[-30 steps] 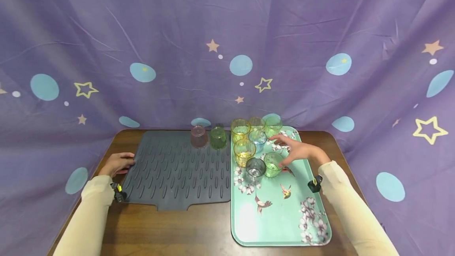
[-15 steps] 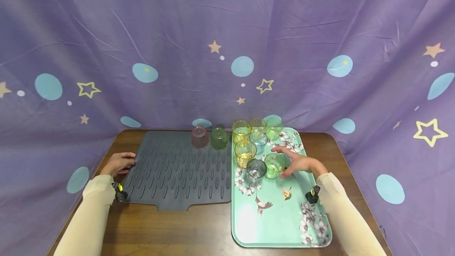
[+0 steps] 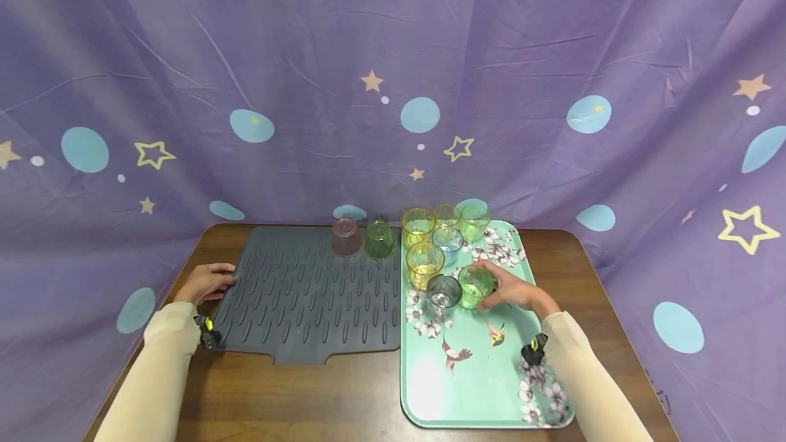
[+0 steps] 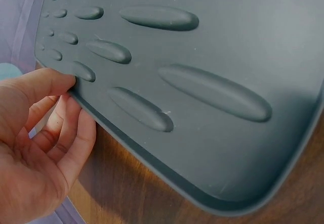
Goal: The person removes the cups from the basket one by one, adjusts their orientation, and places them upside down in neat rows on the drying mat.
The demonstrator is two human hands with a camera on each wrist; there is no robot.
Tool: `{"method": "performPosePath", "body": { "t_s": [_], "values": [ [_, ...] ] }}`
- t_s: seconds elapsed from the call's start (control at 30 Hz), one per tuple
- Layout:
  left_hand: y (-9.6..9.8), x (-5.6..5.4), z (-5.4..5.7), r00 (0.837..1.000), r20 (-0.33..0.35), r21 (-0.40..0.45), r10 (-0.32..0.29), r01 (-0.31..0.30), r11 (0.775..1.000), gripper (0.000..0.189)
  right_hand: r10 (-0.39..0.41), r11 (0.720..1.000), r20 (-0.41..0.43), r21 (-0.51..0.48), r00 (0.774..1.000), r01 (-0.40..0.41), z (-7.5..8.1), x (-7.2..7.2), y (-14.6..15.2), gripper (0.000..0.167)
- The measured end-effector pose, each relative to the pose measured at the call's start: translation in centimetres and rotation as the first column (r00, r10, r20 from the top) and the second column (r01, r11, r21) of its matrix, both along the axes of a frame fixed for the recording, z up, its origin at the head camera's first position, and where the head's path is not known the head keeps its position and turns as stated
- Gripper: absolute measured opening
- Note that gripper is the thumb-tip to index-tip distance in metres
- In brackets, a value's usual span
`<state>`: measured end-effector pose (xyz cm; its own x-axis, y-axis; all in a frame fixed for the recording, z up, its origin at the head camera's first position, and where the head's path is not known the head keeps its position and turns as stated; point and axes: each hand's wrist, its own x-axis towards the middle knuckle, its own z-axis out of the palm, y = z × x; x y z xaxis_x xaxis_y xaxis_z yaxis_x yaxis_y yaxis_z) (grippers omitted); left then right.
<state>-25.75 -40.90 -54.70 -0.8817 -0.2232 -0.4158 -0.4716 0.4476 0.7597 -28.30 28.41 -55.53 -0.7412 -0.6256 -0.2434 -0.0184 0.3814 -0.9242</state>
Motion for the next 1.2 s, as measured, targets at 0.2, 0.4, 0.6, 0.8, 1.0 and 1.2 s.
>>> {"method": "performPosePath", "body": {
  "t_s": [0.2,0.4,0.6,0.8,1.0,1.2],
  "values": [
    [0.1,0.1,0.3,1.0,-0.001,-0.008,0.001,-0.001,1.0,0.047,-0.028,0.999,0.026,-0.046,0.999,0.03,-0.2,0.2,-0.2,0.087],
    [0.1,0.1,0.3,1.0,0.008,-0.02,0.006,-0.006,1.0,0.047,-0.03,0.994,0.03,-0.108,0.999,0.033,-0.4,0.1,-0.1,0.08],
    [0.2,0.2,0.7,1.0,0.007,-0.007,0.024,-0.024,1.0,0.039,-0.062,0.987,0.016,-0.149,0.998,0.063,-0.4,-0.1,0.0,0.074],
    [0.3,0.2,0.6,1.0,0.012,-0.018,0.016,-0.015,1.0,0.046,-0.079,0.969,0.041,-0.231,0.996,0.087,0.2,-0.3,0.0,0.074],
    [0.4,0.2,0.4,1.0,0.015,-0.019,0.01,-0.01,1.0,0.046,-0.111,0.945,0.045,-0.303,0.993,0.119,0.9,-0.7,0.2,0.066],
    [0.2,0.1,0.2,1.0,0.016,-0.016,0.012,-0.012,1.0,0.046,-0.067,0.887,0.058,-0.453,0.996,0.086,2.4,-1.2,-0.3,0.059]
  ]
}}
